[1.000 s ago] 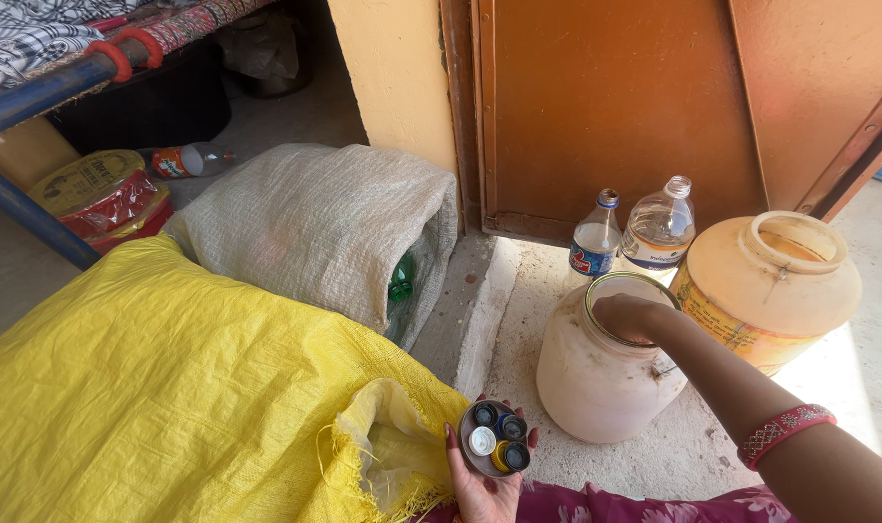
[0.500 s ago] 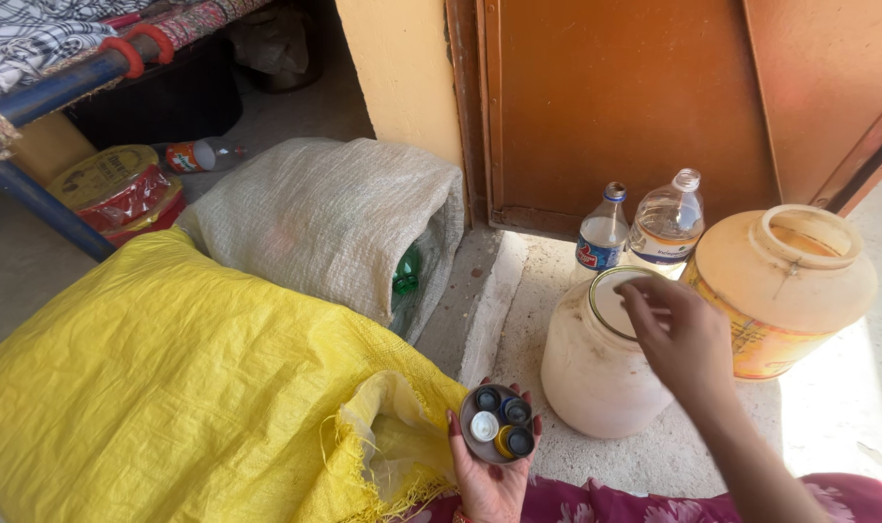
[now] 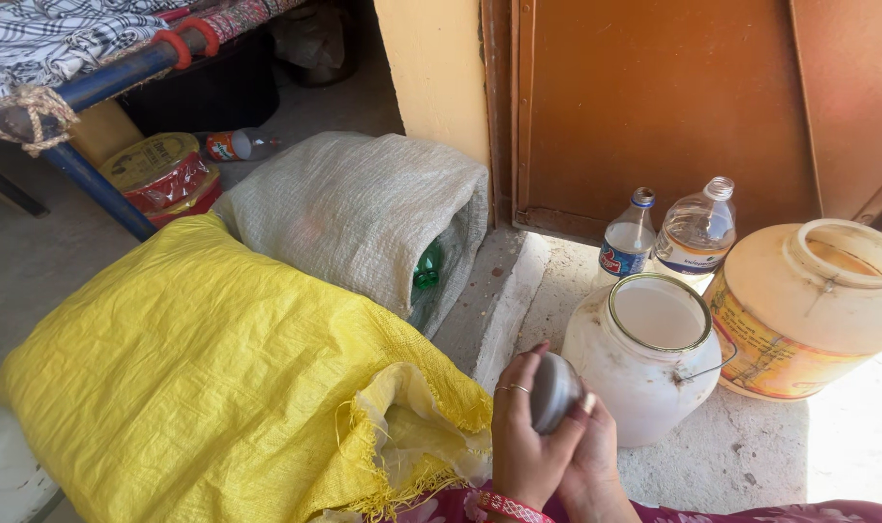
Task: The person sits on the floor and removes plastic bottles and a plastic jar from a yellow sack. They unscrew bottle caps, place the caps into a small container, and set the empty bottles and jar on the floor beside the sack.
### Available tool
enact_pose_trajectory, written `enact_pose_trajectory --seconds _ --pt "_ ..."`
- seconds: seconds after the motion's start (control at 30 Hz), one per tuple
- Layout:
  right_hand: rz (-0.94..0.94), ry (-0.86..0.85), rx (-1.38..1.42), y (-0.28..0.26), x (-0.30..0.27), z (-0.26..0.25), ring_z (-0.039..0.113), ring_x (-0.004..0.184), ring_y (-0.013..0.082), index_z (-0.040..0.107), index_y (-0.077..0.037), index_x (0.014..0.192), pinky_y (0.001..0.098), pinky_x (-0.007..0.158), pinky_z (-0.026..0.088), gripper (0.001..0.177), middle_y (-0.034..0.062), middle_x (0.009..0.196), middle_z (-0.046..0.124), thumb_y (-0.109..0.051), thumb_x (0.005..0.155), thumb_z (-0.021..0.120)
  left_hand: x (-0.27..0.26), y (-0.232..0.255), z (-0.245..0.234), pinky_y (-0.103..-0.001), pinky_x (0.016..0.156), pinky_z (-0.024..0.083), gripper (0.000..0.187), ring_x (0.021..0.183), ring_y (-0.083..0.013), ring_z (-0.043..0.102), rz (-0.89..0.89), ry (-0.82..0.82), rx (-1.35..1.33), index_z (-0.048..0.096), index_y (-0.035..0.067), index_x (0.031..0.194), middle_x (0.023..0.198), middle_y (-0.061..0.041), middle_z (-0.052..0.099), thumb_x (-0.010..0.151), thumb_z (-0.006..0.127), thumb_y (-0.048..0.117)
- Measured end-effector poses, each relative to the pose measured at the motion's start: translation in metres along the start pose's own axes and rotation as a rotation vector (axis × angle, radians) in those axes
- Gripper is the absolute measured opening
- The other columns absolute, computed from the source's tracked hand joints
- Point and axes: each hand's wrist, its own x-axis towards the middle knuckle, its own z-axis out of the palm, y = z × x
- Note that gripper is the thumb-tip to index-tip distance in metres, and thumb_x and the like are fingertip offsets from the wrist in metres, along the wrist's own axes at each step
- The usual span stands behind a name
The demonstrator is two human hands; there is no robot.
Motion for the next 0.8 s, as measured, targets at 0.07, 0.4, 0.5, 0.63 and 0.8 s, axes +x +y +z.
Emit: enact_pose_trajectory --seconds 0.07,0.4,0.5,0.63,0.8 --pt "-0.024 0.006 0.025 0.002 0.01 -0.016 0.068 0.096 0.0295 0.059 -0.005 0.123 0.045 0.084 0.057 0.042 0.0156 0.112 0.068 -0.036 0.105 0.038 0.002 0.007 -0.001 -0.048 0.108 0.047 0.074 0.131 -0.0386 0.056 0.126 -0.042 0.151 0.055 0.004 0.142 0.142 -0.021 0.056 0.085 0.083 0.043" --pt "-0.034 -0.041 0.118 -0.015 0.001 -0.001 0.068 0.097 0.0264 0.064 -0.001 0.121 0.0439 0.088 0.056 0.034 0.0138 0.111 0.068 -0.028 0.103 0.051 0.002 -0.006 0.017 -0.048 0.113 0.049 0.07 0.135 -0.0356 0.061 0.095 0.044 -0.117 0.054 0.003 0.144 0.146 -0.019 0.059 0.088 0.081 0.035" --pt "-0.018 0.144 0.112 -0.025 -0.007 0.01 0.066 0.103 0.0296 0.062 -0.003 0.121 0.047 0.097 0.054 0.031 0.015 0.114 0.066 -0.021 0.098 0.054 0.0 -0.015 0.027 -0.047 0.112 0.05 0.071 0.133 -0.0319 0.061 -0.097 0.1 -0.424 0.051 0.003 0.146 0.148 -0.016 0.057 0.087 0.077 0.034" --pt "0.027 0.143 0.251 -0.03 -0.013 0.015 0.067 0.107 0.0261 0.06 -0.003 0.121 0.0425 0.099 0.053 0.032 0.0135 0.117 0.066 -0.023 0.098 0.053 -0.003 -0.019 0.032 -0.048 0.104 0.053 0.078 0.124 -0.0341 0.063 -0.278 0.248 -0.757 0.047 0.005 0.149 0.145 -0.014 0.055 0.087 0.069 0.046" --pt "0.071 0.119 0.255 -0.034 -0.018 0.005 0.065 0.084 0.021 0.062 -0.005 0.115 0.0277 0.066 0.054 0.029 0.0097 0.106 0.066 -0.025 0.095 0.056 -0.001 -0.022 0.02 -0.045 0.098 0.052 0.078 0.127 -0.0272 0.059 -0.569 0.395 -1.072 0.046 0.017 0.149 0.142 -0.008 0.057 0.085 0.052 0.06"
